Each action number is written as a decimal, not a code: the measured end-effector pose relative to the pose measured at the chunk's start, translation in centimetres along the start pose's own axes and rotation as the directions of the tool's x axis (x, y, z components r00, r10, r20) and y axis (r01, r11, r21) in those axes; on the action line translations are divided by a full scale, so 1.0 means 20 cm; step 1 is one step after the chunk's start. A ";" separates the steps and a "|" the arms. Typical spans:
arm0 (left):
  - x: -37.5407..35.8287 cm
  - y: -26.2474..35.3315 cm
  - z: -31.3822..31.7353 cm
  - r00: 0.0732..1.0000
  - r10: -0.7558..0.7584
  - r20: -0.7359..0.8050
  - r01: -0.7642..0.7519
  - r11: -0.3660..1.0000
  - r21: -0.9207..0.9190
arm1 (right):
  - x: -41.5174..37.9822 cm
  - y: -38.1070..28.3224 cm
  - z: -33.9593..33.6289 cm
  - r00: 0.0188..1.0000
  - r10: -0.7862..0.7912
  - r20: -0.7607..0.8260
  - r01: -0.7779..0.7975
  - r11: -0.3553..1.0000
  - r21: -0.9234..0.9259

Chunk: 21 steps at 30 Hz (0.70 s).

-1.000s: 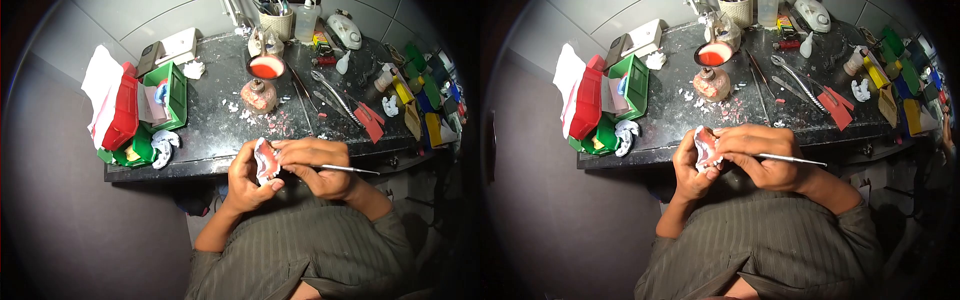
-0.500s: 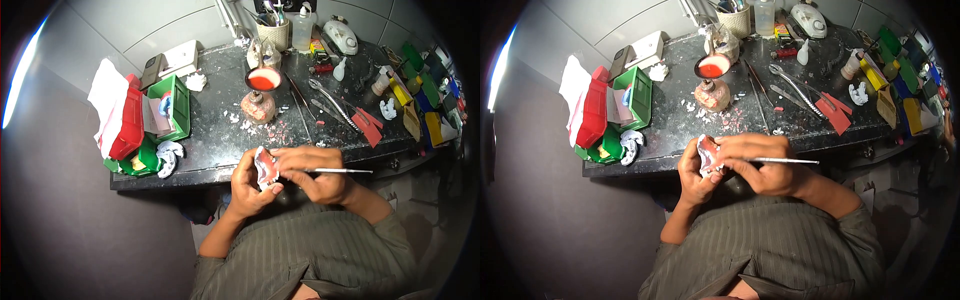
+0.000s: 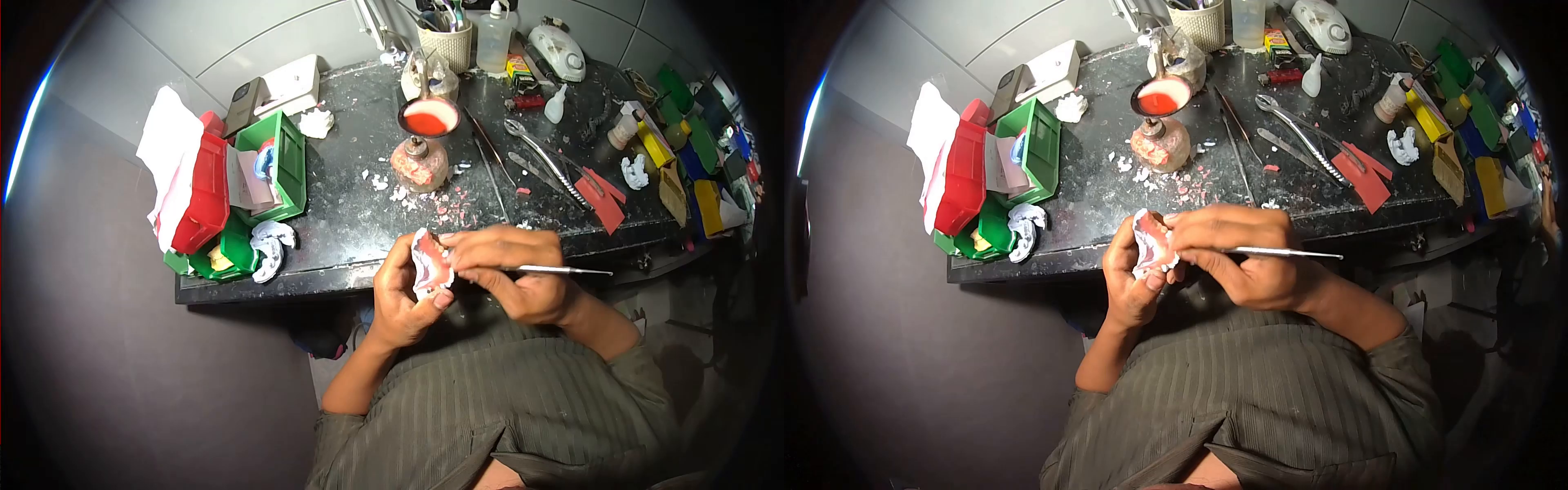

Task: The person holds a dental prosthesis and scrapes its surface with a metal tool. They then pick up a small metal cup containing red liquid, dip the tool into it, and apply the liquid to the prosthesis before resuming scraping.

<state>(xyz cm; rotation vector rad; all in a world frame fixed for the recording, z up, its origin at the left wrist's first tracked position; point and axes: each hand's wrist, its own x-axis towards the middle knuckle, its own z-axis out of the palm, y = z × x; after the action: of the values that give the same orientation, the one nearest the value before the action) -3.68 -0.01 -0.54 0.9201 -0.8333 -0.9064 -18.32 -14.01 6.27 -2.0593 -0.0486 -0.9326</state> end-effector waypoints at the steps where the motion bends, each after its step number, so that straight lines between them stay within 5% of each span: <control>1: 0.00 0.00 0.01 1.000 -0.007 -0.002 0.007 1.000 -0.002 | 0.00 0.00 -0.01 1.000 0.030 -0.009 -0.030 1.000 0.003; 21: 0.00 0.01 0.00 1.000 0.000 -0.007 0.000 0.999 0.051 | -0.03 -0.01 0.01 0.998 0.031 0.047 -0.033 0.998 0.044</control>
<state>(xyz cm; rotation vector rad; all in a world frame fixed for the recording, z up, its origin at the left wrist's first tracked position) -3.67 0.05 -0.31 0.9665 -0.8540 -0.8849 -18.71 -13.59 5.94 -2.0343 -0.0606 -0.8561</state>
